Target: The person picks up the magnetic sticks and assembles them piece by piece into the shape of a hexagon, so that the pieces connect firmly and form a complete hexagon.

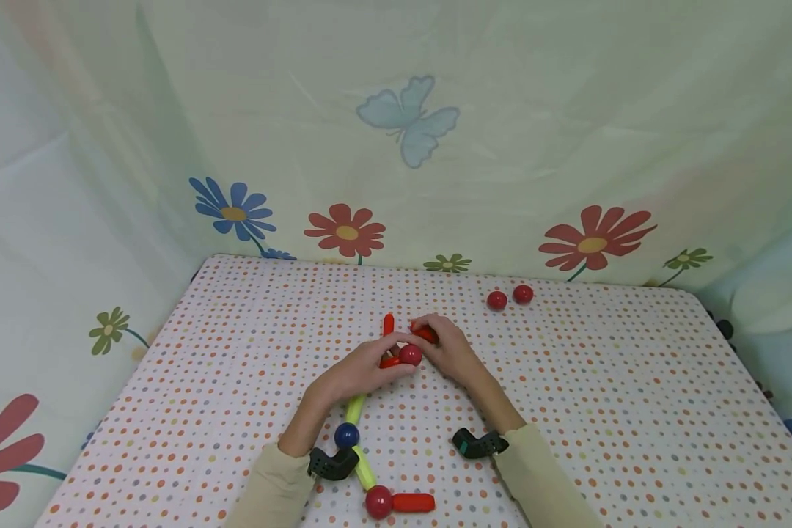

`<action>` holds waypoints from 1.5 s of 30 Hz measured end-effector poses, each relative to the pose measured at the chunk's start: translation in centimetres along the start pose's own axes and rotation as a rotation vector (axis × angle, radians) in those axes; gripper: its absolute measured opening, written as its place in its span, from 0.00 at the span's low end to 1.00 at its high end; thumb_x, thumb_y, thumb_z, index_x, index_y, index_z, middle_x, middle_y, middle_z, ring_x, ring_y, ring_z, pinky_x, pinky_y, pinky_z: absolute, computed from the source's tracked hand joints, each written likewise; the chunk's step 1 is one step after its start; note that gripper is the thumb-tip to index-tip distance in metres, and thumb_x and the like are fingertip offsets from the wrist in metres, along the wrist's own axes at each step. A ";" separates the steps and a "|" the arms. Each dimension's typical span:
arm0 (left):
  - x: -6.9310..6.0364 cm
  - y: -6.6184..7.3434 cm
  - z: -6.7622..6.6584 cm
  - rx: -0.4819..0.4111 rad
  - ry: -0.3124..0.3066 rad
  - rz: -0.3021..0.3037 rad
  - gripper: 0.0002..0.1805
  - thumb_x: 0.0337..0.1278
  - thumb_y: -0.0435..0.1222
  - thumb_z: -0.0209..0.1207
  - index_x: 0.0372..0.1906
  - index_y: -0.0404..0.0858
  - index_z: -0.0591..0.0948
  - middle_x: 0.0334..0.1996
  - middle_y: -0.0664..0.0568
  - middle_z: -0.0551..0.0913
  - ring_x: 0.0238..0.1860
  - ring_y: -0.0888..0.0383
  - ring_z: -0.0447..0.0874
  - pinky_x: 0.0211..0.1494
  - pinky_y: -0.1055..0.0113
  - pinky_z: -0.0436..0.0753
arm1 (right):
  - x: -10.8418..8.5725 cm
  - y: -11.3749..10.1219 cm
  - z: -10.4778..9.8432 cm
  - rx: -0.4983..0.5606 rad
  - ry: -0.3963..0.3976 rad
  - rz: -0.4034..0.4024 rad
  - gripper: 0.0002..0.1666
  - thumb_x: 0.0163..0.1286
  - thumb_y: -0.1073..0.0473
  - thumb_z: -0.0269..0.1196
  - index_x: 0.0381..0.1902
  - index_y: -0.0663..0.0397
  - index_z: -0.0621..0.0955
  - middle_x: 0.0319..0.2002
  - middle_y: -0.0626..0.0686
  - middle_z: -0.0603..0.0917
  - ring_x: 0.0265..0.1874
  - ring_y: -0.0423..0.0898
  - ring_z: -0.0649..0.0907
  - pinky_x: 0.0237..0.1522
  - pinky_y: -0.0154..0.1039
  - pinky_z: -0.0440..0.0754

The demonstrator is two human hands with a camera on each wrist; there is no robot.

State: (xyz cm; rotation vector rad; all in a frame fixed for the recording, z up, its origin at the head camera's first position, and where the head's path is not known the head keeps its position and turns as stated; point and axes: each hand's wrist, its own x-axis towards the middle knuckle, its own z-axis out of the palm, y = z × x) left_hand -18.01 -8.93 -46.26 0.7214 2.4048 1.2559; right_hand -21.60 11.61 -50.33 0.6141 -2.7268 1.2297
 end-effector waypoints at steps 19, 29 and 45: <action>0.2 0.1 0.5 0.040 0.161 -0.028 0.24 0.66 0.46 0.58 0.64 0.44 0.72 0.54 0.51 0.79 0.45 0.60 0.77 0.47 0.66 0.80 | -2.0 -0.6 -0.9 0.527 0.066 0.190 0.18 0.71 0.54 0.61 0.55 0.55 0.80 0.56 0.57 0.79 0.47 0.35 0.79 0.46 0.25 0.76; 0.1 0.1 0.7 0.051 0.184 -0.024 0.24 0.66 0.44 0.58 0.64 0.43 0.71 0.54 0.48 0.79 0.43 0.59 0.78 0.45 0.67 0.80 | -2.5 -1.0 -0.4 0.549 0.054 0.119 0.14 0.70 0.60 0.60 0.51 0.60 0.80 0.49 0.57 0.79 0.42 0.35 0.79 0.43 0.26 0.78; 0.1 0.1 0.7 0.039 0.187 -0.026 0.26 0.66 0.44 0.58 0.65 0.42 0.71 0.55 0.48 0.79 0.45 0.58 0.79 0.47 0.66 0.80 | -2.6 -1.1 -0.5 0.522 0.030 0.108 0.14 0.70 0.60 0.61 0.50 0.59 0.80 0.50 0.60 0.79 0.41 0.37 0.78 0.41 0.26 0.77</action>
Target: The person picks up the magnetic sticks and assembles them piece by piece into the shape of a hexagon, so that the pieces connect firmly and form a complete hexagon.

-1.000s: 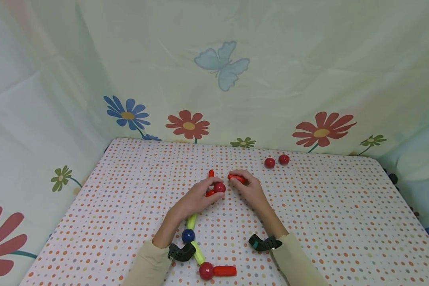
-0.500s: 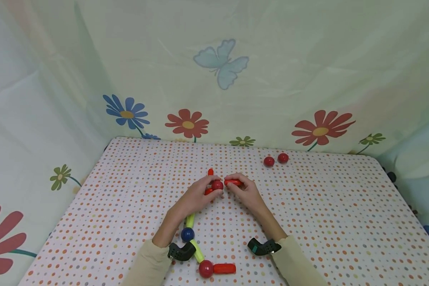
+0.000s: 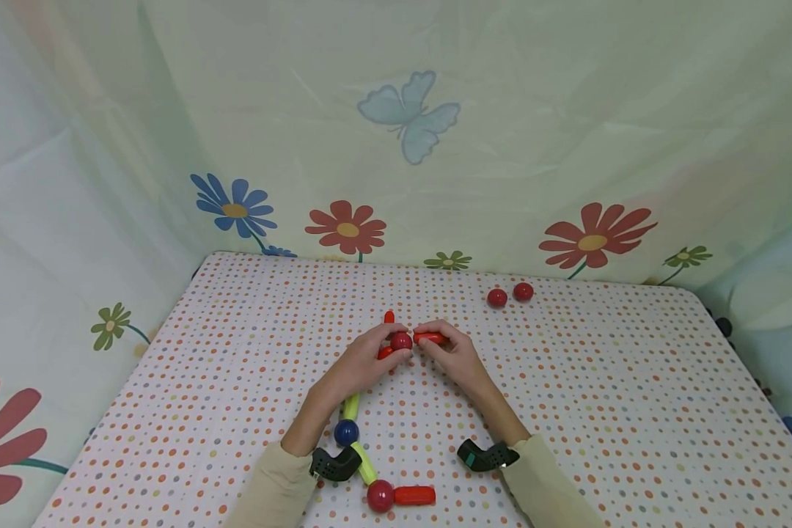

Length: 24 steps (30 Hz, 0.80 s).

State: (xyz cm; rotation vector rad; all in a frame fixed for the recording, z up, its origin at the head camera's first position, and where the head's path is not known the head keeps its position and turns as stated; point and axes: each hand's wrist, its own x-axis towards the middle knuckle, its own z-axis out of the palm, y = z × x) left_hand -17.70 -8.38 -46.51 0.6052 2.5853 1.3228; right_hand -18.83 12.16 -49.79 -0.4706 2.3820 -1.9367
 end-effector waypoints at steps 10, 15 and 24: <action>-0.1 -0.1 0.1 0.006 0.004 -0.001 0.26 0.65 0.44 0.59 0.65 0.42 0.71 0.56 0.49 0.79 0.46 0.58 0.79 0.48 0.66 0.80 | -0.2 -0.3 0.1 -0.009 -0.020 -0.002 0.14 0.70 0.58 0.61 0.51 0.55 0.80 0.51 0.60 0.80 0.38 0.39 0.78 0.39 0.27 0.76; -0.1 0.0 0.1 0.020 0.014 -0.018 0.26 0.66 0.45 0.58 0.66 0.42 0.70 0.57 0.47 0.78 0.47 0.57 0.79 0.49 0.63 0.80 | 0.0 -0.3 0.0 -0.022 0.008 0.055 0.14 0.72 0.59 0.59 0.52 0.58 0.80 0.51 0.60 0.80 0.39 0.43 0.79 0.39 0.29 0.78; -0.2 0.1 0.1 0.118 0.065 -0.030 0.24 0.67 0.46 0.56 0.66 0.47 0.72 0.55 0.50 0.79 0.46 0.57 0.77 0.47 0.62 0.78 | -0.4 -3.2 0.0 -0.064 0.071 0.078 0.16 0.75 0.60 0.54 0.52 0.65 0.79 0.47 0.63 0.82 0.38 0.55 0.79 0.40 0.33 0.79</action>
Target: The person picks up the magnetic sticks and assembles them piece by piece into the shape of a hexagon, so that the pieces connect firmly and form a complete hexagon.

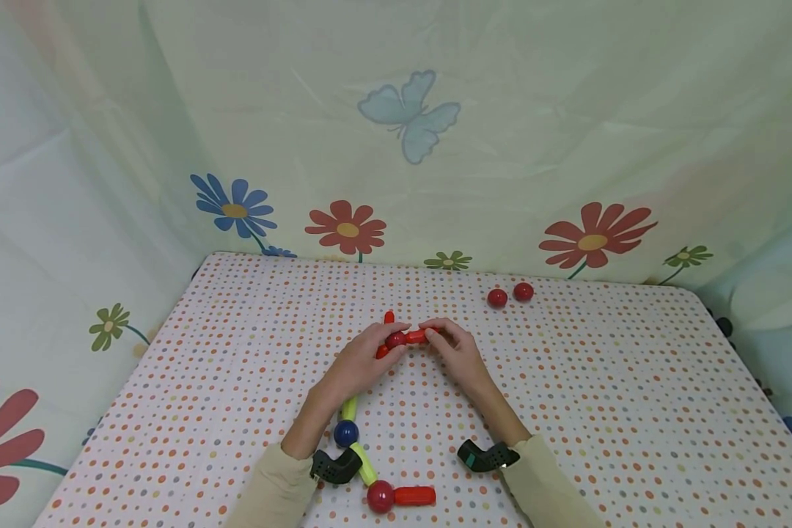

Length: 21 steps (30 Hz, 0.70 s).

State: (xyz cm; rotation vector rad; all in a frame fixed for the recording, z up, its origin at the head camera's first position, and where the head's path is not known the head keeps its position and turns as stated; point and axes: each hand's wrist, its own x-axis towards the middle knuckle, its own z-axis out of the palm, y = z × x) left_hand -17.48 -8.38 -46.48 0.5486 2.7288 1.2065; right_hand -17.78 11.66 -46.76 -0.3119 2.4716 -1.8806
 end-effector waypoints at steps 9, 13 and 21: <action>-0.1 0.1 0.0 0.001 0.057 -0.074 0.22 0.67 0.44 0.56 0.63 0.48 0.74 0.53 0.50 0.78 0.41 0.57 0.75 0.41 0.65 0.76 | -0.2 -0.3 0.1 0.055 -0.003 -0.022 0.15 0.75 0.61 0.54 0.50 0.67 0.79 0.46 0.65 0.82 0.41 0.64 0.79 0.41 0.33 0.80; -0.1 0.4 -0.1 -0.006 0.071 -0.086 0.21 0.66 0.43 0.55 0.61 0.44 0.74 0.52 0.51 0.78 0.42 0.57 0.75 0.43 0.65 0.77 | 0.1 0.7 0.1 0.047 -0.005 -0.058 0.14 0.74 0.60 0.54 0.49 0.64 0.80 0.46 0.63 0.82 0.39 0.57 0.80 0.40 0.32 0.79; -0.1 0.5 -0.2 0.000 0.118 -0.129 0.19 0.62 0.43 0.53 0.56 0.44 0.75 0.46 0.53 0.77 0.37 0.57 0.74 0.37 0.66 0.75 | 0.9 3.3 0.2 0.071 -0.017 -0.165 0.13 0.74 0.60 0.55 0.47 0.63 0.82 0.42 0.61 0.83 0.34 0.39 0.80 0.38 0.29 0.78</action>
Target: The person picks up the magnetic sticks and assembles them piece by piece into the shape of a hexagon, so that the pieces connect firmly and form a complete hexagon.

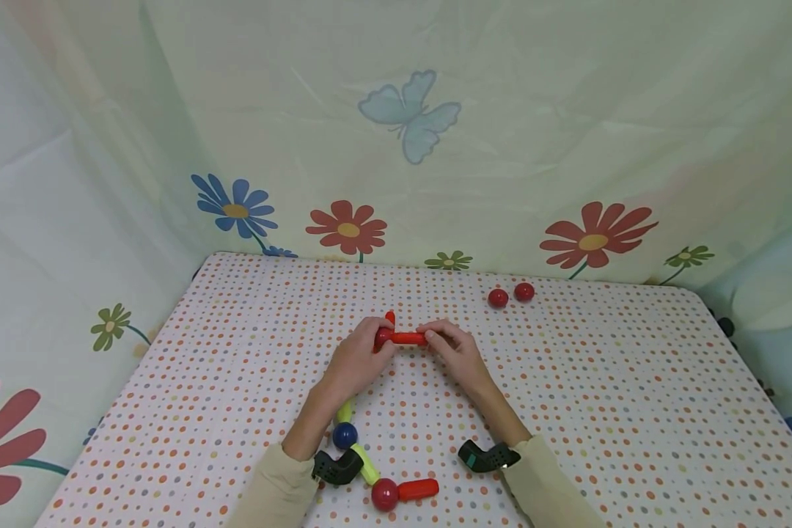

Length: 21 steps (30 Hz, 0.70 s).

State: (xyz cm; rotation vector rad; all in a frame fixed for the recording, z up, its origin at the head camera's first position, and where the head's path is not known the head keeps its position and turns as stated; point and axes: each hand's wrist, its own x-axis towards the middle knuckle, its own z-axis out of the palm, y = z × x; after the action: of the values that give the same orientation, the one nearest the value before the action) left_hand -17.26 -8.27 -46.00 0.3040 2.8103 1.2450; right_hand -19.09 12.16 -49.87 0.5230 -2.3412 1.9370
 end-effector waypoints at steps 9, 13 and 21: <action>0.2 -0.3 -0.1 0.036 0.019 -0.004 0.21 0.64 0.42 0.49 0.61 0.50 0.78 0.50 0.51 0.75 0.28 0.57 0.72 0.30 0.67 0.71 | 0.0 -0.2 0.0 0.038 -0.027 0.046 0.15 0.74 0.60 0.55 0.50 0.66 0.80 0.41 0.68 0.82 0.37 0.44 0.84 0.41 0.29 0.81; 0.2 -0.4 -0.1 0.021 0.027 -0.011 0.19 0.66 0.43 0.50 0.59 0.49 0.79 0.50 0.52 0.74 0.29 0.58 0.71 0.30 0.68 0.70 | 0.0 -0.1 0.1 -0.018 0.002 0.037 0.14 0.74 0.59 0.56 0.49 0.63 0.80 0.43 0.65 0.83 0.38 0.46 0.84 0.41 0.29 0.80; 0.1 -0.5 -0.2 0.003 0.010 0.022 0.20 0.64 0.48 0.59 0.57 0.46 0.80 0.43 0.50 0.72 0.33 0.57 0.69 0.32 0.68 0.67 | 0.8 0.6 -0.9 -0.428 0.287 -0.062 0.13 0.69 0.65 0.57 0.49 0.54 0.80 0.50 0.54 0.80 0.48 0.46 0.78 0.48 0.39 0.78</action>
State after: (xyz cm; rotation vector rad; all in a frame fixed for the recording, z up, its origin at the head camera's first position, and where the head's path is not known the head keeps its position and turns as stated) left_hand -17.45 -8.71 -46.25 0.3306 2.8247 1.2505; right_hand -20.17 12.99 -50.06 0.2577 -2.4075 1.3186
